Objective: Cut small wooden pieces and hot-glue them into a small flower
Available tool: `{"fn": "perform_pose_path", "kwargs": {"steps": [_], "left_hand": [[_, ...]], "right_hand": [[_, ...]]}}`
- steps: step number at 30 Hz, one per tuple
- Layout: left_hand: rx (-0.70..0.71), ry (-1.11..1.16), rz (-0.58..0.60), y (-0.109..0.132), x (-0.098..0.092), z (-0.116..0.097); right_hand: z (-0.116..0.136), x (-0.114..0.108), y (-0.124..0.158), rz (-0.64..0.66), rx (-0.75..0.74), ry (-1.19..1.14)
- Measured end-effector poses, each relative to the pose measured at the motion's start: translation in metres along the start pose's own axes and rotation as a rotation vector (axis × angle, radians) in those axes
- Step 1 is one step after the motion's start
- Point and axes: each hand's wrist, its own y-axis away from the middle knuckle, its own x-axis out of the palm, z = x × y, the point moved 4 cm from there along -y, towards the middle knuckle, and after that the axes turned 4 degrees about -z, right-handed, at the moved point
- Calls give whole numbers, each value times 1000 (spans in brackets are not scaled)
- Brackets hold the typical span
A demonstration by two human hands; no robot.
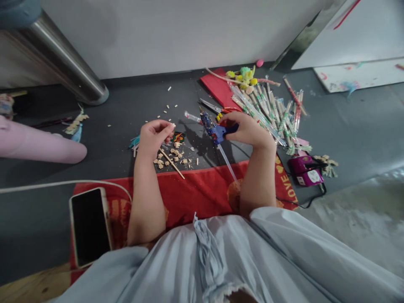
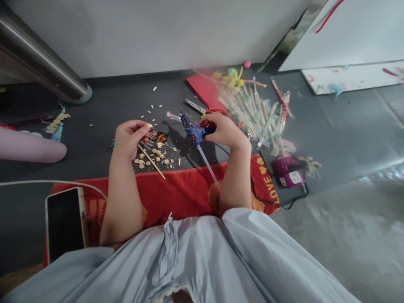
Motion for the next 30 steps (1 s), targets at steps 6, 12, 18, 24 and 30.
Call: {"fn": "perform_pose_path", "kwargs": {"steps": [6,12,18,24,30], "left_hand": [[-3,50,4,-2,0,3],[9,99,1,-2,-1,2],[4,189,-24,1,-1,-4],[43,245,-9,3,0,-10],[74,169,-38,2,-1,-7]], "right_hand": [[10,8,-5,15,-42,-286],[24,25,-4,75,89,-631],[36,35,-5,58,173,-832],[41,37,-5,120,131,-961],[40,38,-3,105,226,-906]]}}
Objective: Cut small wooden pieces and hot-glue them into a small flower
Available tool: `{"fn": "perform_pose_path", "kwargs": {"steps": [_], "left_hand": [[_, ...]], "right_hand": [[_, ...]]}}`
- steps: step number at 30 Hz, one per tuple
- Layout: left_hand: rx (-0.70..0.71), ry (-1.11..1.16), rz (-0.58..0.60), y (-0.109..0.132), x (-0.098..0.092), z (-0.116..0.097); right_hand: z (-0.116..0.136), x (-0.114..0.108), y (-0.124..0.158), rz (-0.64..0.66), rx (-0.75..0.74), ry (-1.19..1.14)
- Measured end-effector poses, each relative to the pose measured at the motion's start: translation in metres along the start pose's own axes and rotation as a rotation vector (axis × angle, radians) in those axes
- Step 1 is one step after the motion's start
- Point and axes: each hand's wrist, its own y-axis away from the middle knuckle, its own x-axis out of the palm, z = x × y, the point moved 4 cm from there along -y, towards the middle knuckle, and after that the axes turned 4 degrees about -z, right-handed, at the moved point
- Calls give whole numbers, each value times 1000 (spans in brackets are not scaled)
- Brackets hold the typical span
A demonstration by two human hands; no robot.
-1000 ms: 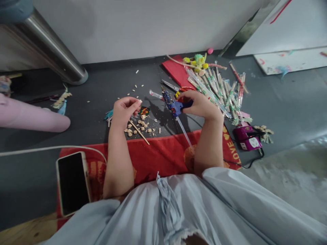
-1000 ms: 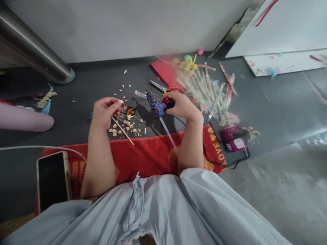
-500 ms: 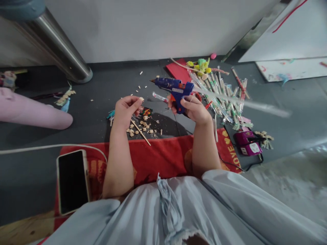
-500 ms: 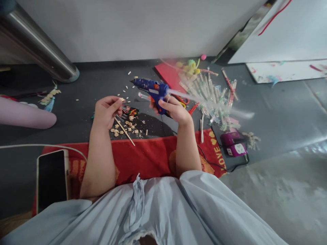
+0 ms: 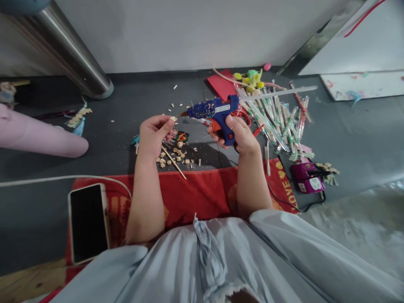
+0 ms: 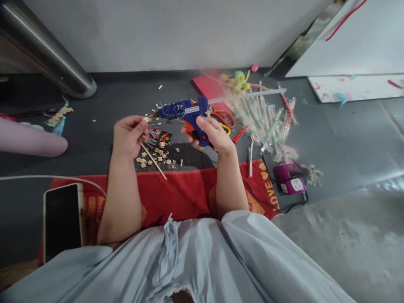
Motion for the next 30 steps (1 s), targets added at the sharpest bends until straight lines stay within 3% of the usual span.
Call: {"fn": "perform_pose_path", "kwargs": {"steps": [30], "left_hand": [[17,-65,-34,-1,-2,6]], "right_hand": [[-2,2,-1,51,44,6]]}}
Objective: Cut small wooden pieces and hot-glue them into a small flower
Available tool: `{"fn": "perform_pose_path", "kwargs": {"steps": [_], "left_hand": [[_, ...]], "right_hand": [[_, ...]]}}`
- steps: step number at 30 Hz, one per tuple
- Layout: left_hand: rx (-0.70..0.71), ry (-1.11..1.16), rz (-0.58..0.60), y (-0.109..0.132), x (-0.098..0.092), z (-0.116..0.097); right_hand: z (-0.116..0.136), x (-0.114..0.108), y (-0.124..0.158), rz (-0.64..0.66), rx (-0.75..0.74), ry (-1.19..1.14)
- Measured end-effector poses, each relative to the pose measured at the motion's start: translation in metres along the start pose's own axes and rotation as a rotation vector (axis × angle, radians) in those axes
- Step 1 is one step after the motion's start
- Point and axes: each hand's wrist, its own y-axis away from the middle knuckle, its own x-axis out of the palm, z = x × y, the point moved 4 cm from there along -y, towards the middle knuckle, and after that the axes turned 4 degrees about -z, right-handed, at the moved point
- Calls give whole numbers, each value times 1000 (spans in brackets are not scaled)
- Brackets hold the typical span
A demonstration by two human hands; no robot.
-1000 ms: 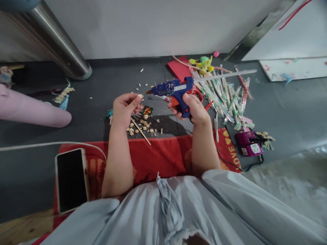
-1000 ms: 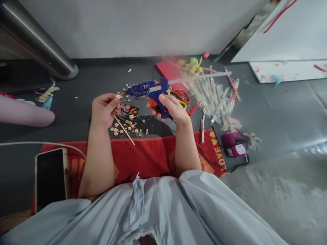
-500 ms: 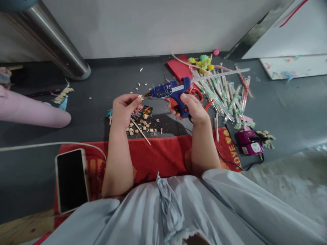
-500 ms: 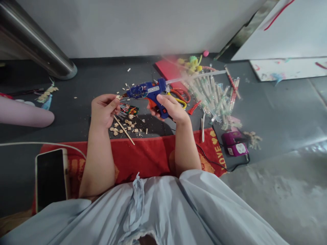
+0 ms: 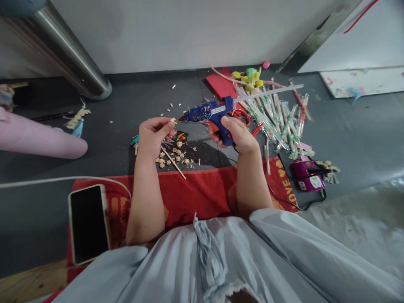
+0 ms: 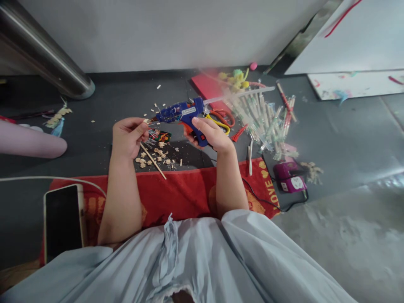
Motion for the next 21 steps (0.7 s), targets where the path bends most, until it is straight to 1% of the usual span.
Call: {"fn": "perform_pose_path", "kwargs": {"steps": [4,9,15,21], "left_hand": [[-8,37,1,1,1,-1],[-36,53,-10,2,1,-2],[-29,81,2,2,2,-3],[-24,113,20,2,3,-3]], "right_hand": [[1,1,0,-9,-4,28],[4,2,1,18,-30,5],[3,1,2,-26,7,31],[4,2,1,8,-9,-7]]}}
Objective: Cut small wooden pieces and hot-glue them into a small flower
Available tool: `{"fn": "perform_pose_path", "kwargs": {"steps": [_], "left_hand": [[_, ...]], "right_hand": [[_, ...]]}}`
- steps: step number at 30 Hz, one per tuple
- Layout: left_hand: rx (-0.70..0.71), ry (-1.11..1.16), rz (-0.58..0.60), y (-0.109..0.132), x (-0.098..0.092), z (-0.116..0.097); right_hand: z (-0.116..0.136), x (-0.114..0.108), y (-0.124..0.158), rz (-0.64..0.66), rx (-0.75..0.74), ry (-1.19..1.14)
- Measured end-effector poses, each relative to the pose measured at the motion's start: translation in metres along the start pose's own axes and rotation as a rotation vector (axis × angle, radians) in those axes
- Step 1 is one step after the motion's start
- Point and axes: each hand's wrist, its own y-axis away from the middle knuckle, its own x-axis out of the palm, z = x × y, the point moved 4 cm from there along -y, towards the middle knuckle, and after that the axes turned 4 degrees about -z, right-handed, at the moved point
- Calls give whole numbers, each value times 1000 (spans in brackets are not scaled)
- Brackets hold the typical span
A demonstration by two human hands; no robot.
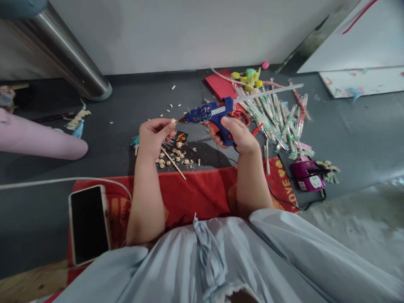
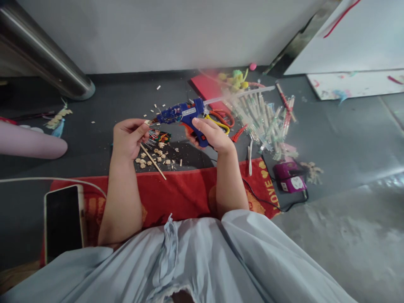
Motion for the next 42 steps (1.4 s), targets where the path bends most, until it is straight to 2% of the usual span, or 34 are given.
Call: {"fn": "perform_pose_path", "kwargs": {"steps": [16,26,35,42], "left_hand": [[4,33,-2,-1,0,0],[1,-1,-8,-1,0,0],[-64,182,47,1,11,2],[-89,215,43,1,12,0]], "right_hand": [[-1,0,0,44,-26,-8],[-3,-2,-2,28,-53,-18],[-9,3,-7,-3,-64,-43],[-13,5,-9,-7,-69,-51]]}}
